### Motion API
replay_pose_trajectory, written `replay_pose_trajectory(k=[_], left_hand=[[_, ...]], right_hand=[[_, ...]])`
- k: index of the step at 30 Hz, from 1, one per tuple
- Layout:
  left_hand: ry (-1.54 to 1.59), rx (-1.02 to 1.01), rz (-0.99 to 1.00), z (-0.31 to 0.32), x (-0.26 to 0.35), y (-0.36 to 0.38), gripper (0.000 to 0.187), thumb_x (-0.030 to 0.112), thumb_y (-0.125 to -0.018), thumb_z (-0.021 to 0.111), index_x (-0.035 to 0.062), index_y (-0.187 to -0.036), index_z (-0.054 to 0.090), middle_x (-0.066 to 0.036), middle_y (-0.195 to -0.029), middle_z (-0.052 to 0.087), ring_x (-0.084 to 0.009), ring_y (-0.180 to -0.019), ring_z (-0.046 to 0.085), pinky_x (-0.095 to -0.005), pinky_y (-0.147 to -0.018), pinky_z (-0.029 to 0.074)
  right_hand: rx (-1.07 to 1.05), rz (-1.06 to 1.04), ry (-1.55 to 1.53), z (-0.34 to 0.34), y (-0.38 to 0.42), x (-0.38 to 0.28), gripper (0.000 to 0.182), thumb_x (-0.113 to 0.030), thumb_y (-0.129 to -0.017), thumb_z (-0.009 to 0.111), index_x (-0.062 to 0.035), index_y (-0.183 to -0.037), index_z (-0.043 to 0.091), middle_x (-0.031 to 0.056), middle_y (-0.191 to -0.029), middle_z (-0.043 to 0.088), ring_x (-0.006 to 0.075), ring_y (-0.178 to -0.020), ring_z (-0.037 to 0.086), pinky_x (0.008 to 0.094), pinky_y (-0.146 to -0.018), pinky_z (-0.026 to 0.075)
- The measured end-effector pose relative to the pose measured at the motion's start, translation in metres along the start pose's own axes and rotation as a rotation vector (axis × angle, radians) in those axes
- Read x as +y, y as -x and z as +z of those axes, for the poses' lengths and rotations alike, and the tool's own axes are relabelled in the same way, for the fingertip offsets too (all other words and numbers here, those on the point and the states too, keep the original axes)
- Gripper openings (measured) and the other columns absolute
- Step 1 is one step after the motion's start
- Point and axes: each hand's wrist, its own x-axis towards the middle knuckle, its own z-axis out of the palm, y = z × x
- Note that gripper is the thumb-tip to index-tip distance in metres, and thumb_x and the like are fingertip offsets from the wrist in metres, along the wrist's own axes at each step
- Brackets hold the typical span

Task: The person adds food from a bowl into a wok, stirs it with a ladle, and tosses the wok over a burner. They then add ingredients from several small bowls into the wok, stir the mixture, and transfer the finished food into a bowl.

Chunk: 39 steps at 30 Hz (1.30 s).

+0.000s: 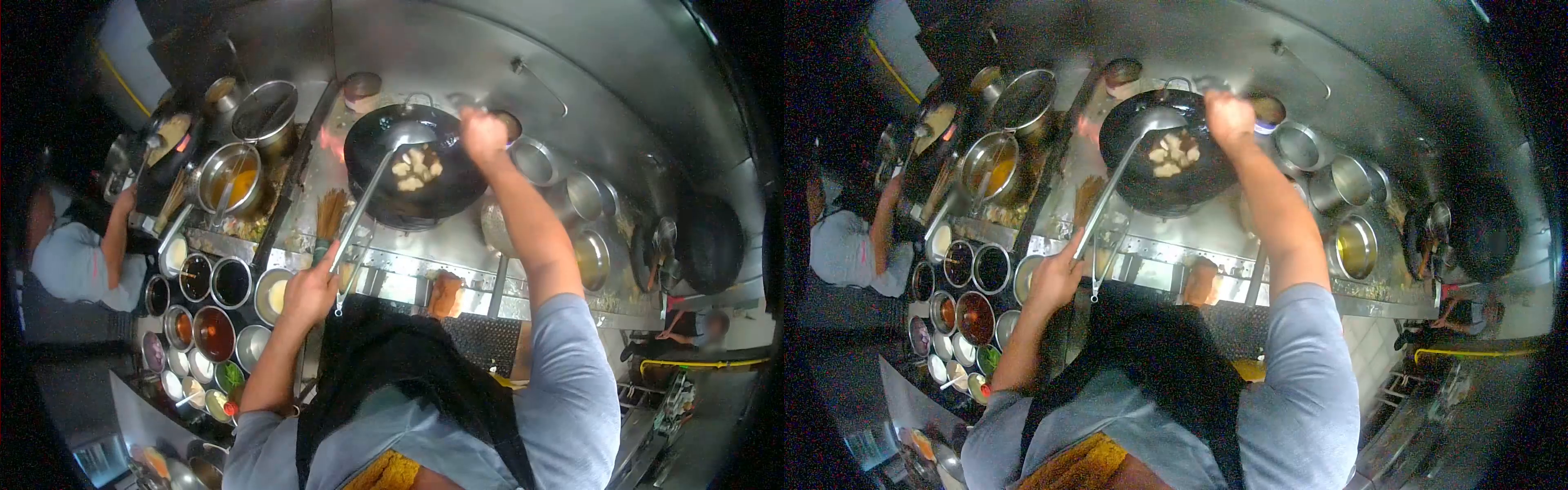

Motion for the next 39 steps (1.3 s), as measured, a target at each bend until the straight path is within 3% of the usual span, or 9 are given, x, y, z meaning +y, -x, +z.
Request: replay_pose_trajectory(k=[6,15,17,18,22,26,30,31,39], left_hand=[[-0.034,0.074,0.04,-0.006,0.018,-0.014,0.062,0.02,-0.083,0.062,0.0211,-0.142,0.042,-0.023,-0.072,0.064,-0.0429,-0.069,0.063,-0.0535,-0.065,0.049],[-0.107,-0.003,-0.109,0.112,-0.012,-0.142,0.041,0.028,-0.093,0.045,0.0157,-0.13,0.056,-0.022,-0.098,0.067,-0.0363,-0.088,0.066,-0.048,-0.077,0.051],[-0.016,0.076,-0.182,0.137,-0.015,-0.134,0.038,0.036,-0.098,0.039,0.0158,-0.114,0.068,-0.019,-0.093,0.065,-0.0326,-0.088,0.065,-0.0459,-0.073,0.052],[-0.211,0.189,-0.121,0.11,0.016,-0.101,0.03,0.024,-0.094,0.05,0.0259,-0.12,0.064,-0.012,-0.093,0.064,-0.0319,-0.091,0.064,-0.0445,-0.073,0.052],[0.075,0.751,-0.076,0.104,0.044,0.018,0.023,0.032,-0.093,0.057,0.0128,-0.095,0.07,-0.009,-0.088,0.064,-0.0265,-0.084,0.062,-0.0459,-0.072,0.051],[1.074,0.404,-0.545,0.135,0.079,0.152,0.04,0.026,-0.085,0.068,0.0035,-0.117,0.06,-0.013,-0.096,0.068,-0.0219,-0.09,0.066,-0.0397,-0.075,0.054],[0.588,1.276,-0.871,0.212,0.1,0.285,0.049,0.014,-0.083,0.063,0.001,-0.128,0.047,-0.013,-0.1,0.064,-0.0216,-0.087,0.065,-0.0346,-0.066,0.056],[1.026,1.214,-1.202,0.19,0.127,0.33,0.041,0.013,-0.085,0.059,0.001,-0.123,0.048,-0.015,-0.098,0.063,-0.0203,-0.076,0.065,-0.0335,-0.058,0.055],[1.13,2.37,-1.115,0.259,0.141,0.53,0.034,0.024,-0.096,0.052,0.0009,-0.117,0.04,-0.011,-0.083,0.06,-0.0176,-0.059,0.059,-0.0298,-0.048,0.051]], right_hand=[[0.176,-0.279,-0.025,0.055,0.014,0.01,0.007,-0.013,-0.081,0.054,-0.0101,-0.078,0.06,0.012,-0.072,0.066,0.0302,-0.061,0.068,0.0427,-0.052,0.055],[0.425,0.487,-0.389,-0.003,0.055,0.068,0.018,-0.022,-0.077,0.061,-0.0099,-0.088,0.069,0.0181,-0.08,0.068,0.0373,-0.07,0.066,0.0454,-0.063,0.053],[0.465,0.589,-0.626,-0.042,0.099,0.043,0.025,-0.022,-0.08,0.065,0.0002,-0.09,0.067,0.0167,-0.081,0.069,0.0253,-0.068,0.065,0.0446,-0.064,0.051],[0.32,0.644,-0.727,-0.054,0.122,0.032,0.023,-0.014,-0.082,0.064,0.0053,-0.094,0.065,0.0153,-0.083,0.068,0.0226,-0.072,0.065,0.0434,-0.066,0.054],[0.039,0.717,-1.623,-0.035,0.221,-0.031,0.029,-0.003,-0.086,0.055,0.0106,-0.112,0.054,0.0215,-0.108,0.063,0.0258,-0.089,0.066,0.0358,-0.072,0.057],[-0.717,0.421,-1.747,-0.041,0.312,-0.12,0.023,-0.015,-0.092,0.06,0.002,-0.106,0.054,0.0135,-0.099,0.064,0.018,-0.076,0.063,0.0288,-0.059,0.053],[-1.44,-0.58,-1.678,-0.067,0.372,-0.191,0.024,-0.021,-0.099,0.051,-0.0011,-0.111,0.051,0.0107,-0.092,0.064,0.0175,-0.075,0.064,0.0304,-0.067,0.052],[-1.526,-0.657,-1.664,-0.098,0.38,-0.201,0.022,-0.019,-0.1,0.05,-0.0028,-0.115,0.05,0.0109,-0.091,0.064,0.017,-0.075,0.063,0.0301,-0.068,0.052],[-1.532,-0.51,-1.675,-0.065,0.39,-0.185,0.024,-0.02,-0.098,0.054,-0.0034,-0.115,0.05,0.0098,-0.088,0.063,0.0148,-0.069,0.061,0.0271,-0.064,0.051]])
